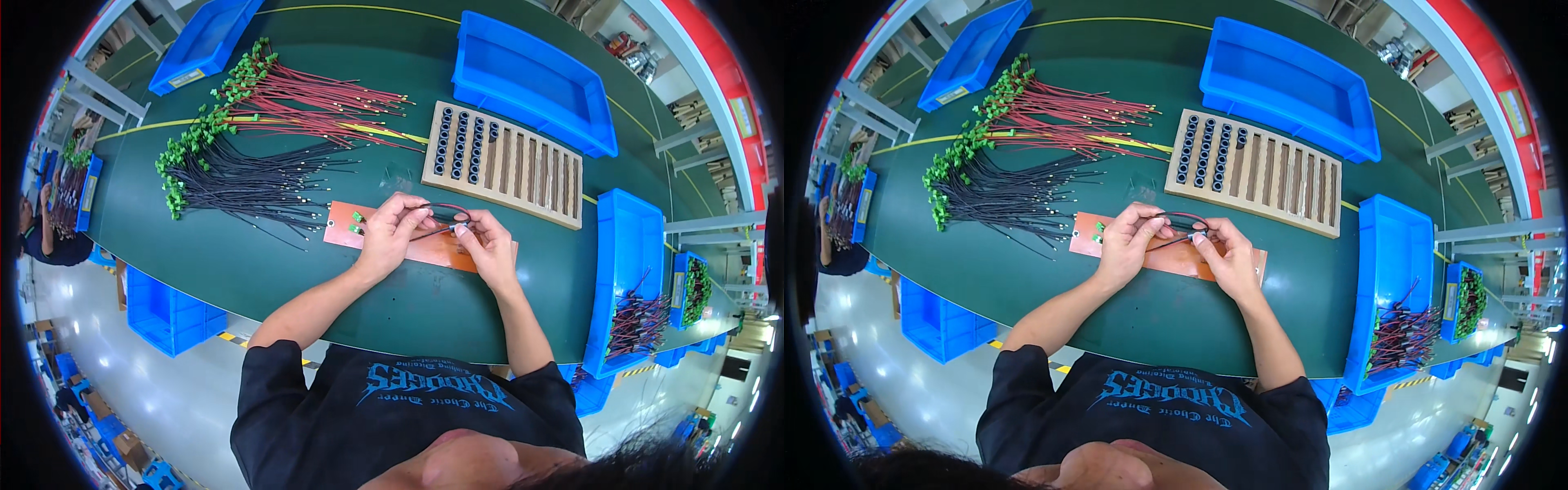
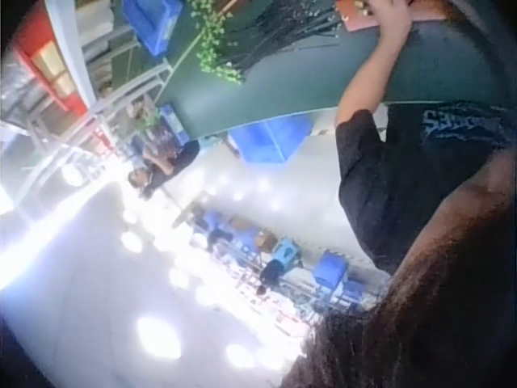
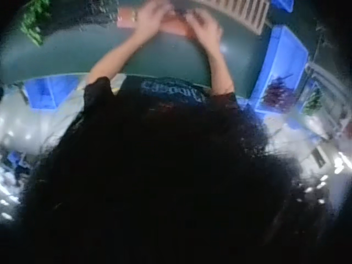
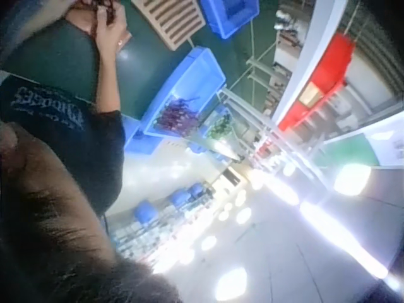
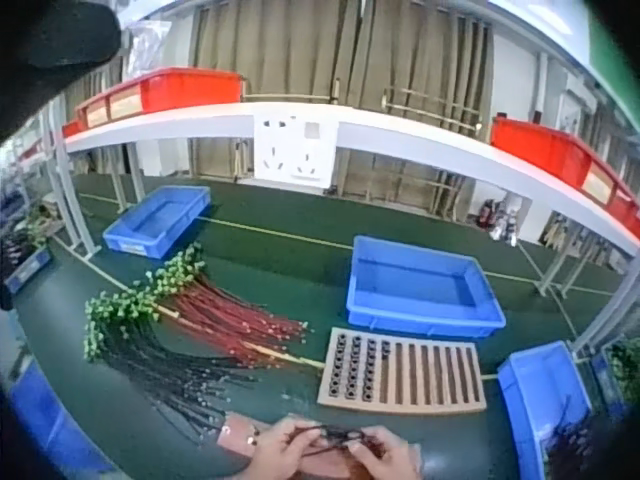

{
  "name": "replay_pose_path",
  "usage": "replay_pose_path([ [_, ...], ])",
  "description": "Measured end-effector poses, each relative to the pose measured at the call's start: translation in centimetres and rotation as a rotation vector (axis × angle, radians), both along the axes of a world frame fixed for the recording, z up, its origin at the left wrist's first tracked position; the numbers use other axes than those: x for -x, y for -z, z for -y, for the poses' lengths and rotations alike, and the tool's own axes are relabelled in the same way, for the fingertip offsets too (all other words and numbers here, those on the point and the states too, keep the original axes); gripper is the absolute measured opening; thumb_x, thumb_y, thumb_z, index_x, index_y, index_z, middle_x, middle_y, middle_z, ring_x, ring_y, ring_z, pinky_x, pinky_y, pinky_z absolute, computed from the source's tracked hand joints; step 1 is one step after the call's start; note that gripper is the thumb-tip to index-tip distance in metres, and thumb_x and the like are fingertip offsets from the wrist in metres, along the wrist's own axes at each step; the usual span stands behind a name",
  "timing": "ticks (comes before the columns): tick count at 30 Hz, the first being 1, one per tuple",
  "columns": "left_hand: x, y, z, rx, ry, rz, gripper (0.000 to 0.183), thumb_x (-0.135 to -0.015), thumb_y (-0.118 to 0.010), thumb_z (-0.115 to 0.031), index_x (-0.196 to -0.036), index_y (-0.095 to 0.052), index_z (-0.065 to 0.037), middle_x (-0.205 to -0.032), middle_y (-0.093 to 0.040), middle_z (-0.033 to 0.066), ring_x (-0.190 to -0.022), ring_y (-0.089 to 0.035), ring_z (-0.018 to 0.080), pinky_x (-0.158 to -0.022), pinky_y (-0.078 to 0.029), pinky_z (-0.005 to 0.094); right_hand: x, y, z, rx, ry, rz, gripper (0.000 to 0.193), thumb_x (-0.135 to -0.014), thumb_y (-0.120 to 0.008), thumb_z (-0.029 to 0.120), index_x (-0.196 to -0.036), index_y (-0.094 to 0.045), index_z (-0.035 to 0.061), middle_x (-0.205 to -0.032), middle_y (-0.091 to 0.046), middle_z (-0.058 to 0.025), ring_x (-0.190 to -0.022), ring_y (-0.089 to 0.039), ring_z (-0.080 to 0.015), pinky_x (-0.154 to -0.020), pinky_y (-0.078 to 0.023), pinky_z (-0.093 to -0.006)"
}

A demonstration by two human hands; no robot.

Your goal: The person repeatedly picks up a black wire with a green connector, places it on an orange jig, and uses a crimping tool to secure a black sleeve onto the wire. The person then places the finished wire into a blue bin and repeats the process.

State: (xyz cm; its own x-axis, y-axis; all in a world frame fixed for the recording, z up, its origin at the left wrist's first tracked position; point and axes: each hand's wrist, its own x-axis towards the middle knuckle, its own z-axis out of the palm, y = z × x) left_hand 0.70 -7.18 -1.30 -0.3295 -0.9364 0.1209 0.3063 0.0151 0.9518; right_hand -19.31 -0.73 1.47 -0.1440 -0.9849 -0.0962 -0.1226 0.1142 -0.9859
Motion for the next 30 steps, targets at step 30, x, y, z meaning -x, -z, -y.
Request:
replay_pose_path([
  [30, -1.2, -0.8, -0.4, 0.315, 0.132, 0.266, 0.008, -0.087, -0.074, 0.009, -0.093, -0.076, 0.005, -0.105, -0.076, 0.0132, -0.097, -0.075, 0.0239, -0.086, -0.062, 0.0346, 1.3, 1.2, -0.4, 0.083, -0.150, 0.133, 0.024, -0.102, -0.066, -0.004, -0.115, -0.048, 0.0046, -0.108, -0.070, -0.0093, -0.105, -0.070, -0.0172, -0.096, -0.054, -0.0315],
])
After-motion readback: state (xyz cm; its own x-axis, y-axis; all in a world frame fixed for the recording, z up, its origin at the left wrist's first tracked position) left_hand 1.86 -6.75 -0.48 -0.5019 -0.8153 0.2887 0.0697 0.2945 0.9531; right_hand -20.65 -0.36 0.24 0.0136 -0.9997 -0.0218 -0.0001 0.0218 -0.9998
